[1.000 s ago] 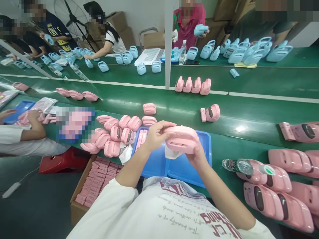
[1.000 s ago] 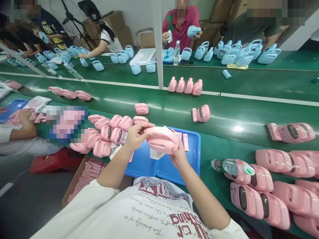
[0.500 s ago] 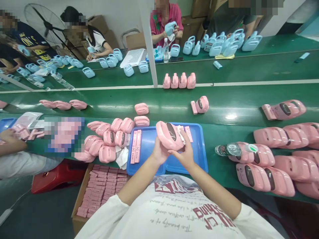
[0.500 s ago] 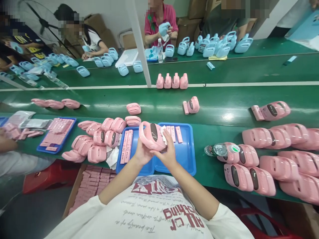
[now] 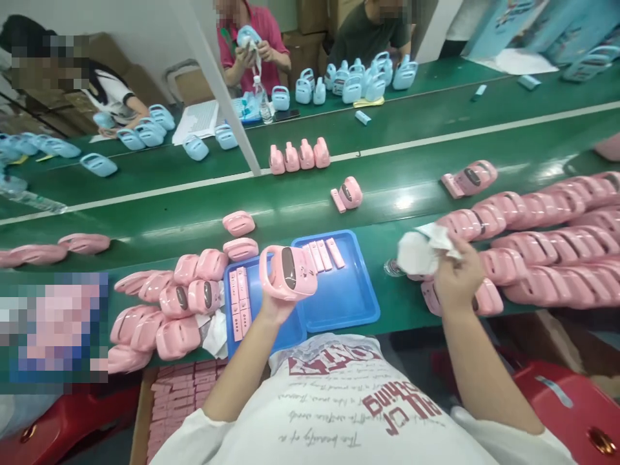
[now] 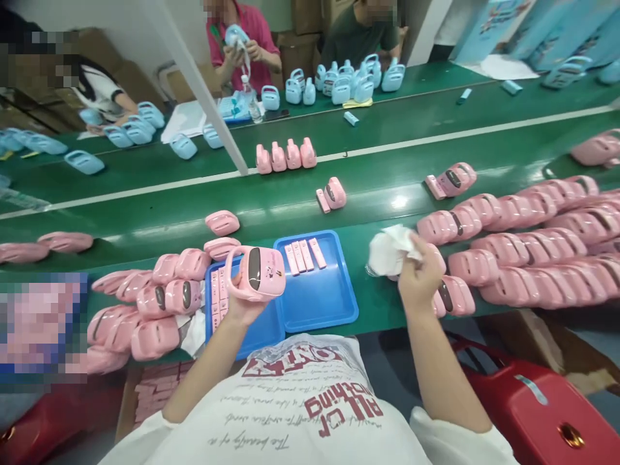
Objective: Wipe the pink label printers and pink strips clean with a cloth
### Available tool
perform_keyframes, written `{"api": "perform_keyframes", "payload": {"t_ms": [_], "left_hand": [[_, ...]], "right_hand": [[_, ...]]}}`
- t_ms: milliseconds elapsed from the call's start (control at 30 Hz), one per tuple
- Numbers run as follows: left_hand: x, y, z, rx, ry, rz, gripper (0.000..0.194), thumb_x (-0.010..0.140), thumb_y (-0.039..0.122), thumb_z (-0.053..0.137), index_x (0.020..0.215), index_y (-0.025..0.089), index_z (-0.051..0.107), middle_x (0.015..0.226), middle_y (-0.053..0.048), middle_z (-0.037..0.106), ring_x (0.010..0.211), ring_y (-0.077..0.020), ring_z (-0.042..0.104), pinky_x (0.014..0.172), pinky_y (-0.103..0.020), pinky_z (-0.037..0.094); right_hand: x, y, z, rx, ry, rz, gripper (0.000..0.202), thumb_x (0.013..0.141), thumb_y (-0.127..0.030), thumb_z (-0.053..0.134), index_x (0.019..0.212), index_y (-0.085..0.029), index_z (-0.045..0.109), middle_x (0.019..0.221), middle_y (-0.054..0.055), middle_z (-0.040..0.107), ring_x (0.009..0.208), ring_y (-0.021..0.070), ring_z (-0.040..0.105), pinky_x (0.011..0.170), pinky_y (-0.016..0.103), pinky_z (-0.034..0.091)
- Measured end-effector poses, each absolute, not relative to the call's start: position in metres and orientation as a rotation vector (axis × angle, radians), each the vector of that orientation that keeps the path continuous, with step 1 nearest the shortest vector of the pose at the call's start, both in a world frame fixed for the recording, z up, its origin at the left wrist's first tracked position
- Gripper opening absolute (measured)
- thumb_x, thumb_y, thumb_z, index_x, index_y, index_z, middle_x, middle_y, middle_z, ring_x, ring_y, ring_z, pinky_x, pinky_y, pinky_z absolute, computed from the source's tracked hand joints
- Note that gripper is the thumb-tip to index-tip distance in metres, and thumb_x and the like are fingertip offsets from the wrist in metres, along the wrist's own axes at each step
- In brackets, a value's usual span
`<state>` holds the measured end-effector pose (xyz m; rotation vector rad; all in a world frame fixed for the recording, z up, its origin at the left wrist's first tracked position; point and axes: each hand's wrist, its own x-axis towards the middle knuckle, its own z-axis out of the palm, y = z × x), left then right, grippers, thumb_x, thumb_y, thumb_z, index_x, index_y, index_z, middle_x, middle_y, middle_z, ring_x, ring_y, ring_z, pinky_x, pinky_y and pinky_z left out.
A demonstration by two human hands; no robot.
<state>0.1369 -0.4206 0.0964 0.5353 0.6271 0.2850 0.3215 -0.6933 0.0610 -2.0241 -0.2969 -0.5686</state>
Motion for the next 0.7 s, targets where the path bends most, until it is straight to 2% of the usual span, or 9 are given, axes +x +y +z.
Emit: {"api": "perform_keyframes", "payload": {"t_ms": [67, 167, 333, 533, 700], "left_hand": [[0.134, -0.42, 0.094, 0.561, 0.642, 0.273, 0.045, 0.064, 0.038, 0.074, 0.104, 0.021, 0.065, 0.099, -0.004, 0.07, 0.09, -0.0226, 0.064, 0.078, -0.034, 0.05], [0.131, -0.422, 0.094, 0.541, 0.662, 0.222, 0.039, 0.066, 0.038, 0.073, 0.099, 0.019, 0.066, 0.097, -0.006, 0.071, 0.087, -0.0229, 0.065, 0.075, -0.034, 0.052], [0.129, -0.428, 0.094, 0.525, 0.687, 0.237, 0.033, 0.065, 0.035, 0.073, 0.093, 0.018, 0.066, 0.093, -0.006, 0.071, 0.084, -0.0234, 0.066, 0.071, -0.034, 0.053], [0.122, -0.429, 0.09, 0.544, 0.721, 0.217, 0.038, 0.065, 0.037, 0.074, 0.096, 0.017, 0.066, 0.091, -0.007, 0.071, 0.083, -0.0232, 0.065, 0.068, -0.033, 0.053], [0.117, -0.433, 0.093, 0.478, 0.734, 0.226, 0.039, 0.068, 0.039, 0.072, 0.101, 0.019, 0.065, 0.093, -0.003, 0.071, 0.083, -0.0199, 0.065, 0.069, -0.03, 0.052]], "right_hand": [[0.346, -0.716, 0.054, -2.175, -0.386, -0.727, 0.038, 0.084, -0.024, 0.039, 0.108, -0.011, 0.065, 0.116, 0.017, 0.064, 0.113, 0.0244, 0.058, 0.1, 0.042, 0.044], [0.364, -0.73, 0.034, -2.341, -0.534, -0.613, 0.037, 0.083, -0.029, 0.036, 0.096, -0.013, 0.066, 0.105, 0.016, 0.067, 0.102, 0.0251, 0.063, 0.093, 0.042, 0.049], [0.356, -0.723, 0.009, -2.438, -0.624, -0.568, 0.046, 0.077, -0.047, 0.054, 0.108, -0.014, 0.063, 0.116, 0.017, 0.063, 0.108, 0.0299, 0.059, 0.097, 0.045, 0.046], [0.353, -0.715, -0.005, -2.398, -0.582, -0.672, 0.035, 0.082, -0.035, 0.049, 0.108, -0.015, 0.062, 0.117, 0.015, 0.062, 0.108, 0.0258, 0.059, 0.094, 0.041, 0.049], [0.372, -0.721, -0.012, -2.253, -0.396, -0.727, 0.031, 0.081, -0.043, 0.051, 0.096, -0.018, 0.064, 0.103, 0.015, 0.065, 0.099, 0.0269, 0.061, 0.089, 0.043, 0.048]]}}
